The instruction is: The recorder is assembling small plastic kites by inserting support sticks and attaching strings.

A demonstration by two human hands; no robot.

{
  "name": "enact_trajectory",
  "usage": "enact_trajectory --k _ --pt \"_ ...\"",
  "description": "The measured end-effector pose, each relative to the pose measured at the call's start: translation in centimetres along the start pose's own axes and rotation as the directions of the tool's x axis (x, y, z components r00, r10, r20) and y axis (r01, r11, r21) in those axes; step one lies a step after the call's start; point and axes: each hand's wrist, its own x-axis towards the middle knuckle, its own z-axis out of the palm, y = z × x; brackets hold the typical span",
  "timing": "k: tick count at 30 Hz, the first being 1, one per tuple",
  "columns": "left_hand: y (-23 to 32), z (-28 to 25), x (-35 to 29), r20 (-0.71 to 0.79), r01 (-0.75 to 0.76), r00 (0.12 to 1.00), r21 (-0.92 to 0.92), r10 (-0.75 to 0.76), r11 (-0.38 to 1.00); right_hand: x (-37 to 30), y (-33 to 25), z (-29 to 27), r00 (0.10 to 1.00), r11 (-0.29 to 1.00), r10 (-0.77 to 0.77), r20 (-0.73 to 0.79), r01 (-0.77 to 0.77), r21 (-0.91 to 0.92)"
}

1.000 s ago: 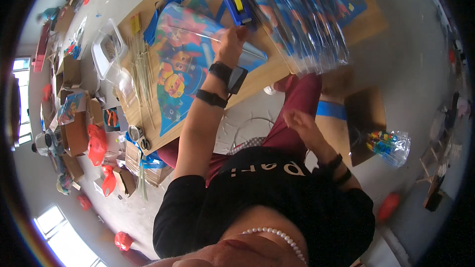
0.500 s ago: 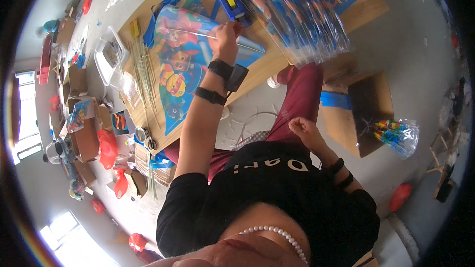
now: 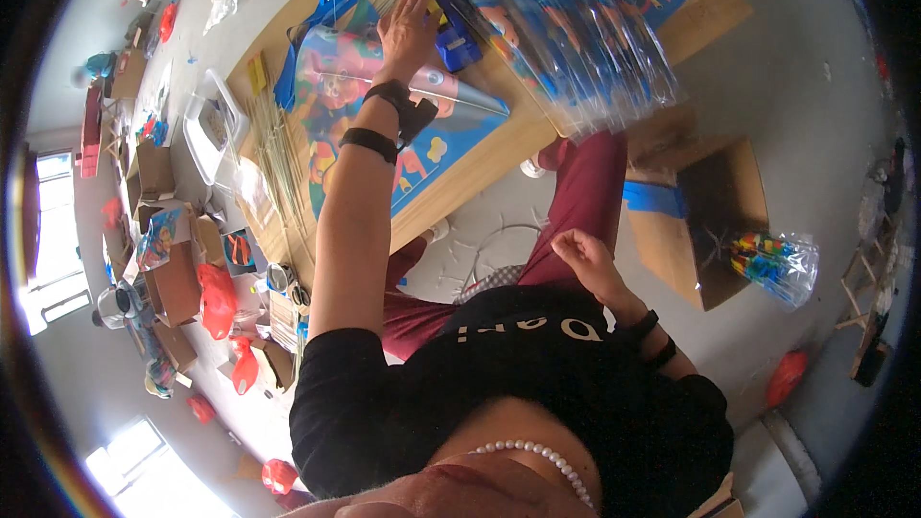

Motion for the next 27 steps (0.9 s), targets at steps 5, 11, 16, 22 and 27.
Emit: enact_trajectory --k 5,11,16,22,27 --pt "-0.4 0.1 0.6 0.001 -0.014 1.000 -0.044 0.015 0.999 1.7 1.2 0.0 1.000 1.000 0.000 -0.025 0.001 0.031" --pt "-0.3 0.1 -0.2 -0.029 -0.062 0.998 -0.095 0.059 0.994 2.5 2.1 -0.5 0.999 0.999 0.039 -0.013 -0.039 -0.005" --pt "-0.1 -0.3 -0.6 -0.052 -0.073 0.996 -0.047 0.071 0.996 2.8 2.1 -0.5 0.999 0.999 0.035 -0.005 -0.035 -0.005" --pt "0.3 -1.9 -2.1 0.067 -0.043 0.997 -0.061 0.047 0.997 3.0 2.3 -0.3 1.000 0.999 0.013 -0.006 -0.012 0.048" --pt "3.8 -1.9 -4.5 -0.234 0.200 0.931 -0.313 -0.280 0.928 3.1 2.6 -0.6 1.000 0.999 0.004 -0.017 -0.003 0.034"
